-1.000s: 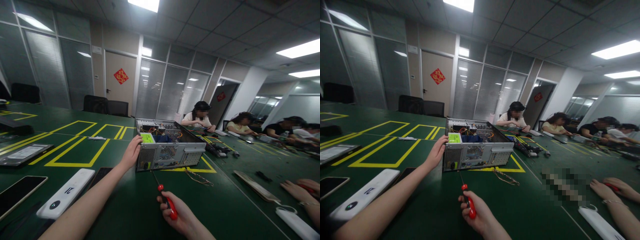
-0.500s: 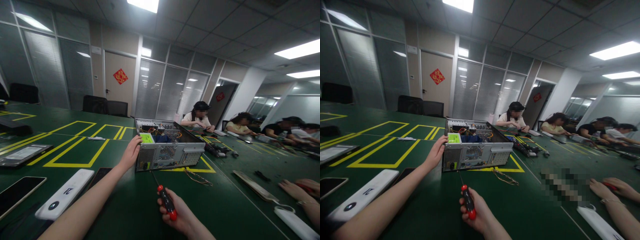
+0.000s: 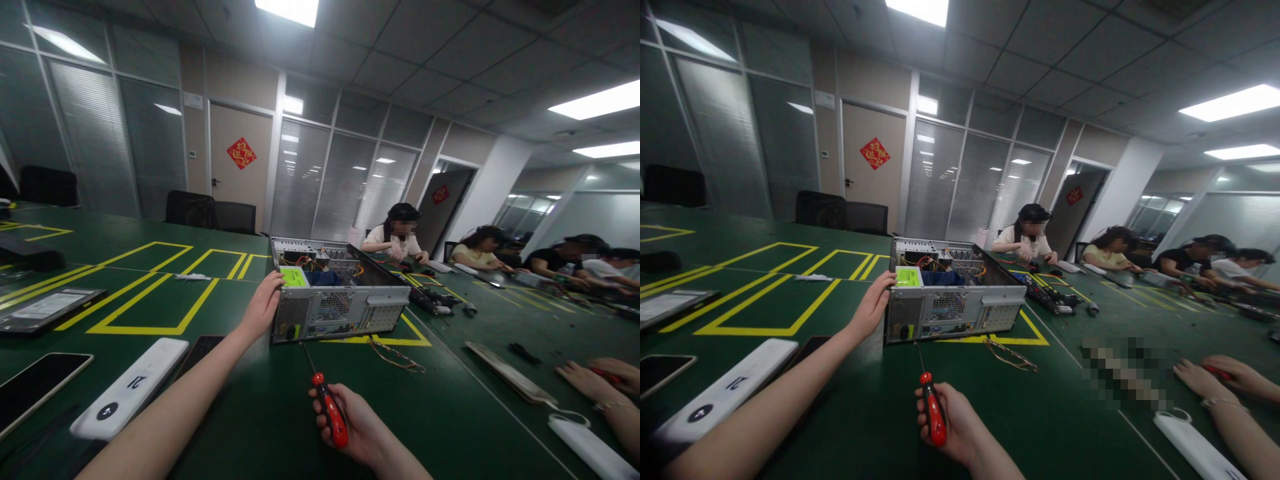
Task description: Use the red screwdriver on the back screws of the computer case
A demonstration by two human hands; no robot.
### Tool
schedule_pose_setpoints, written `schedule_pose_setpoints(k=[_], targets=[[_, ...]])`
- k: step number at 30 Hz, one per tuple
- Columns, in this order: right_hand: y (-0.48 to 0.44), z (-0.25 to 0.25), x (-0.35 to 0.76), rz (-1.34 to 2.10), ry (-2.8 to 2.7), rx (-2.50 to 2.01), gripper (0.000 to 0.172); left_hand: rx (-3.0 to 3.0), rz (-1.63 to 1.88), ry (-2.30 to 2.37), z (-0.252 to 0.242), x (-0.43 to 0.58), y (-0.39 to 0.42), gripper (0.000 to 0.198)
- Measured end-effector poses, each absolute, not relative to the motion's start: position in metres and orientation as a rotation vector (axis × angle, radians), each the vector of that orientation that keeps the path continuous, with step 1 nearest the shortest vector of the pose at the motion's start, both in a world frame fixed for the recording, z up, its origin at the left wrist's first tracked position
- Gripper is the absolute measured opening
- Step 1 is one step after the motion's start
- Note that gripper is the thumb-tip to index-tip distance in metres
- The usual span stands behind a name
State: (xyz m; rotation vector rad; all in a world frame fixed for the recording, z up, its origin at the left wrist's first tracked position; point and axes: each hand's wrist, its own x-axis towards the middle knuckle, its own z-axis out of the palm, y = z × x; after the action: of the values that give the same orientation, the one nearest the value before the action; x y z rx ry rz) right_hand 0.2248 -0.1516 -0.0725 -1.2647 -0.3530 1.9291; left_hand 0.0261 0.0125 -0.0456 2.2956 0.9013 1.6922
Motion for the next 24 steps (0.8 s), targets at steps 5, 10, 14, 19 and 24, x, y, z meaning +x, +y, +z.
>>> schedule_pose_setpoints(k=[5, 10, 14, 19, 24], targets=[[-0.1486, -0.0751, 0.2267, 1.883, -0.377, -1.262, 0.015, 2.297, 1.692, 0.906, -0.0450, 0.0255, 0.0121, 0.029], [-0.1492, -0.0757, 0.2250, 1.855, -0.418, -1.298, 0.006, 2.296, 1.683, 0.909, -0.0447, 0.0262, 0.0119, 0.029], [-0.1508, -0.0742, 0.2266, 1.893, -0.404, -1.297, 0.016, 2.301, 1.693, 0.898, -0.0449, 0.0264, 0.0125, 0.030], [-0.1496, -0.0750, 0.2303, 1.951, -0.384, -1.259, 0.028, 2.297, 1.694, 0.903, -0.0455, 0.0258, 0.0129, 0.030], [-0.1484, -0.0756, 0.2294, 1.919, -0.393, -1.248, 0.020, 2.293, 1.698, 0.895, -0.0463, 0.0257, 0.0131, 0.030]])
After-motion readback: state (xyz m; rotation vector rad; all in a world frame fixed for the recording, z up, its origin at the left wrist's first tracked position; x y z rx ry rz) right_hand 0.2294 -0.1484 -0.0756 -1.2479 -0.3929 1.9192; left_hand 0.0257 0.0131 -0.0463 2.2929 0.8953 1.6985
